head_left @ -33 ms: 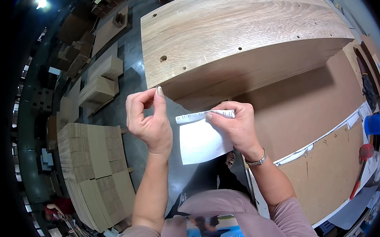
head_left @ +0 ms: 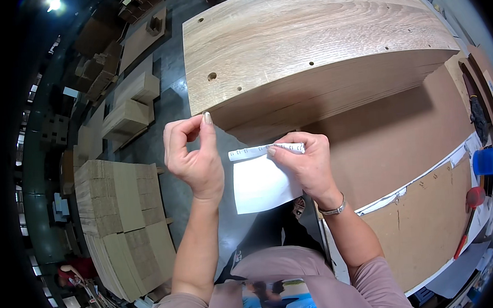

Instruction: The person picks small circular stickers from a sheet by hand and applies them to the sides and pre-drilled holes of several wooden boards stacked on a workbench.

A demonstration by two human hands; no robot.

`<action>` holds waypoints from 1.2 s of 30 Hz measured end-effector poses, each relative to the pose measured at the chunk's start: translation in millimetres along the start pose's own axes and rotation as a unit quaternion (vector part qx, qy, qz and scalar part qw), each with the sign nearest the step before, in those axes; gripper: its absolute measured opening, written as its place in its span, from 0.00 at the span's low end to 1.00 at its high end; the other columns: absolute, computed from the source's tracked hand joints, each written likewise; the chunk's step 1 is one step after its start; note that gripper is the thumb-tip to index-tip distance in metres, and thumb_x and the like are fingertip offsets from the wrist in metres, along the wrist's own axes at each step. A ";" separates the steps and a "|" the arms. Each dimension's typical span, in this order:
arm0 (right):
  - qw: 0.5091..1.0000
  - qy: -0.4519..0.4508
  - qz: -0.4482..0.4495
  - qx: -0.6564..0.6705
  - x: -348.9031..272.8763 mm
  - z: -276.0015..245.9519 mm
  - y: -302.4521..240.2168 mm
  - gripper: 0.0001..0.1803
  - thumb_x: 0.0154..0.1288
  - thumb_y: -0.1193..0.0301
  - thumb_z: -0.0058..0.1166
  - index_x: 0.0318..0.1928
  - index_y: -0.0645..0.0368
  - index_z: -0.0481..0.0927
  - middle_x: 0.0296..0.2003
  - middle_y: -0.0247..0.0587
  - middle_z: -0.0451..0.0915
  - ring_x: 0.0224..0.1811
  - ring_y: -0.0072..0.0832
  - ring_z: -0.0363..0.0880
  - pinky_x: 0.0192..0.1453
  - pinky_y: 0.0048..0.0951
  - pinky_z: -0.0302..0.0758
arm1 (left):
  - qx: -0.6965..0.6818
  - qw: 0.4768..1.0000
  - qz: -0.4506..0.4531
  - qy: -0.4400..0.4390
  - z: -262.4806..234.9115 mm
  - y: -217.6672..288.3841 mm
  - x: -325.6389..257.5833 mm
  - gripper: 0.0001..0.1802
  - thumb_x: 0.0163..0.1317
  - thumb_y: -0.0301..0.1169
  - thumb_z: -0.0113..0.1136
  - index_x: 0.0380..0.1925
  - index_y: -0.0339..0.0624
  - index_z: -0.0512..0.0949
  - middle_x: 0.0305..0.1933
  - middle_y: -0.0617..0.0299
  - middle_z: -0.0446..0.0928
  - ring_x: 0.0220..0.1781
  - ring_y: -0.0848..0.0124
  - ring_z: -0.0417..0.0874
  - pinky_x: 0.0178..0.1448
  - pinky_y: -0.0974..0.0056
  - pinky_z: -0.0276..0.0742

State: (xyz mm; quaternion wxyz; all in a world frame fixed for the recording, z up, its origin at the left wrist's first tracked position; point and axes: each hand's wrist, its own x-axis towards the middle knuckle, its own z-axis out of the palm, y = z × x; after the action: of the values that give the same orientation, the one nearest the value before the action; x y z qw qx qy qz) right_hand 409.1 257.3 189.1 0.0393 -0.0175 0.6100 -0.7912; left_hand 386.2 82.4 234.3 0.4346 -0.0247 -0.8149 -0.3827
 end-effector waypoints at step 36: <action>0.822 -0.099 -0.403 -0.391 51.5 -6.4 -66.1 0.05 0.41 0.73 0.69 0.21 0.52 0.84 0.60 0.37 0.80 0.68 0.40 0.72 0.76 0.54 0.55 | -0.028 0.999 0.014 -0.043 -9.3 8.4 4.4 0.05 0.56 0.15 0.65 0.30 0.34 0.80 0.31 0.62 0.76 0.30 0.75 0.77 0.36 0.70 0.75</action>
State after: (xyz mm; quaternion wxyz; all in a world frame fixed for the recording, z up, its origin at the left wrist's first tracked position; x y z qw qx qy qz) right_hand 354.6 275.8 250.4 -0.2328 -0.3536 0.7995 -0.4261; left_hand 393.0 81.1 245.6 0.4031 -0.0648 -0.8214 -0.3983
